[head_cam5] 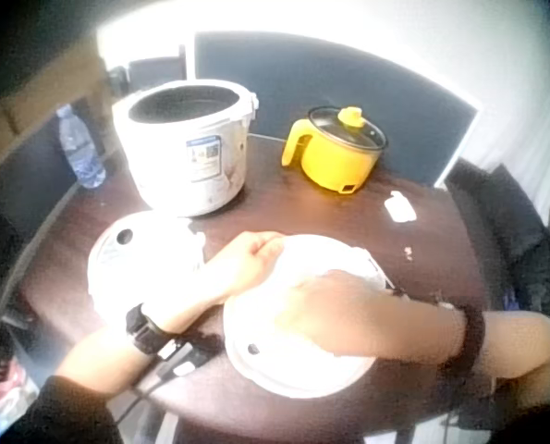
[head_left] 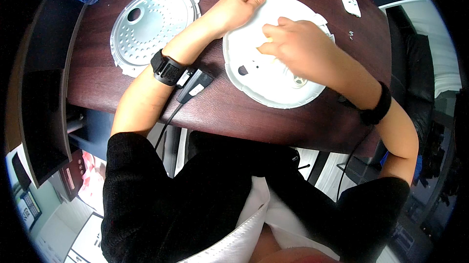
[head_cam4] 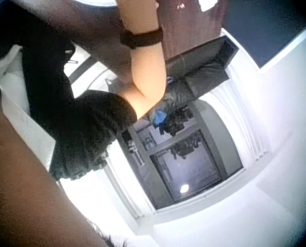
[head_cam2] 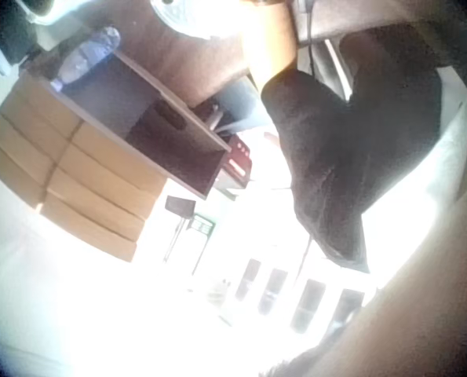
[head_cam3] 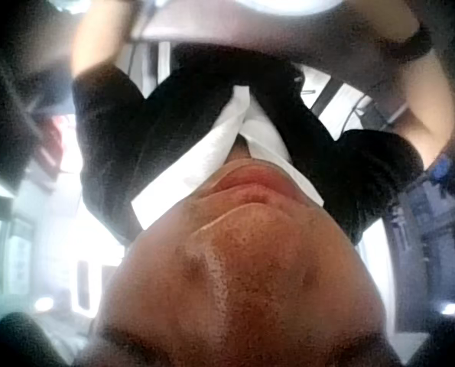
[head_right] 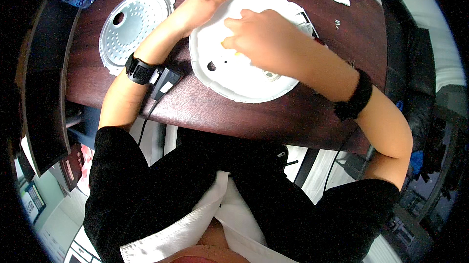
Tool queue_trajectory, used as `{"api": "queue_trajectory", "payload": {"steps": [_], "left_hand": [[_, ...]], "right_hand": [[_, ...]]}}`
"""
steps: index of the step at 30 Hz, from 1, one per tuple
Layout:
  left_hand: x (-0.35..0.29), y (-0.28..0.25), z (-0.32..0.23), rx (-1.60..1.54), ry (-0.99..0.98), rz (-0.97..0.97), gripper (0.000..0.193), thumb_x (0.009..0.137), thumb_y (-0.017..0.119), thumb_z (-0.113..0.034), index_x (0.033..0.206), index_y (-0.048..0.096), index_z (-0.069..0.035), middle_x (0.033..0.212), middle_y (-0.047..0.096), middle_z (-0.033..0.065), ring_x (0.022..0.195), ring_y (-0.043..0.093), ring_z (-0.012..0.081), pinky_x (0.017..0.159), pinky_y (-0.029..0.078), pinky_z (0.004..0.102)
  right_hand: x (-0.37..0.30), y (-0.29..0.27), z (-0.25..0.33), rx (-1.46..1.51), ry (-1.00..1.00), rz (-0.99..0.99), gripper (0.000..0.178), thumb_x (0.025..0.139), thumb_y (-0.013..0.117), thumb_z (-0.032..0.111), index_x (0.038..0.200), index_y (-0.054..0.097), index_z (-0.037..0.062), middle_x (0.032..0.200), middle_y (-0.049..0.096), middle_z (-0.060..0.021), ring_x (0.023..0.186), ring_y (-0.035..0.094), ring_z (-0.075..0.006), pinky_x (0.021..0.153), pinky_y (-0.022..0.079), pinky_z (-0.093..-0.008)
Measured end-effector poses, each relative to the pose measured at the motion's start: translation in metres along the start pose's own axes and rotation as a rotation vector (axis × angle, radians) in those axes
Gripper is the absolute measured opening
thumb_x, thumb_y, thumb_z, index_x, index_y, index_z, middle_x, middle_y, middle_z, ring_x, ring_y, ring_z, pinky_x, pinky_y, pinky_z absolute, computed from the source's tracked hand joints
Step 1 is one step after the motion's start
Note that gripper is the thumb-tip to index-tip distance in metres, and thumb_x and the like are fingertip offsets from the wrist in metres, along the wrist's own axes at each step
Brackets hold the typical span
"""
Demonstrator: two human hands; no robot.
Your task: The person cleans the interior of a white plastic appliance lid with a cloth, then attaches a handle and secures it with screws using a screwdriver. The person then places the lid onto the main body of the appliance.
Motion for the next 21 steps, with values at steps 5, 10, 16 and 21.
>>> {"api": "queue_trajectory", "payload": {"steps": [5,10,16,21], "left_hand": [[-0.001,0.001,0.0,-0.01,-0.028,-0.026,0.036,0.097,0.044,-0.026,0.115,0.057,0.002,0.094,0.065,0.0089,0.081,0.061,0.0133,0.074,0.05,0.0275],[0.002,-0.001,0.001,0.004,-0.007,-0.026,0.036,0.097,0.044,-0.026,0.116,0.057,0.002,0.095,0.065,0.0063,0.083,0.058,0.0106,0.076,0.048,0.0262],[0.001,-0.002,0.005,-0.041,0.005,-0.004,0.034,0.097,0.044,-0.024,0.113,0.058,0.003,0.093,0.065,0.0082,0.082,0.059,0.0127,0.076,0.048,0.0278],[0.001,0.002,0.001,0.032,0.038,-0.024,0.035,0.098,0.044,-0.026,0.113,0.058,0.003,0.092,0.065,0.0056,0.08,0.059,0.0105,0.073,0.049,0.0258]], "right_hand": [[-0.02,-0.017,-0.021,-0.12,0.096,0.087,0.017,0.073,0.059,0.01,0.088,0.066,0.0135,0.091,0.057,-0.0035,0.085,0.057,-0.0208,0.066,0.049,-0.0319],[0.02,-0.008,0.014,0.108,-0.029,-0.024,0.021,0.074,0.059,0.008,0.093,0.067,0.0123,0.092,0.058,-0.0044,0.087,0.056,-0.0197,0.068,0.048,-0.0311],[0.026,-0.003,0.021,0.025,-0.001,0.152,0.026,0.068,0.065,0.007,0.094,0.067,0.0113,0.091,0.056,-0.005,0.088,0.056,-0.0205,0.069,0.048,-0.03],[0.001,-0.013,0.001,0.019,0.045,0.096,0.012,0.077,0.057,0.014,0.082,0.068,0.0108,0.086,0.058,-0.006,0.082,0.058,-0.0232,0.064,0.049,-0.0363]]}}
Point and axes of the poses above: each hand's wrist, its own x-axis towards the middle knuckle, its own y-axis out of the palm, z = x × y, the point moved 1 cm from there along x, towards the middle knuckle
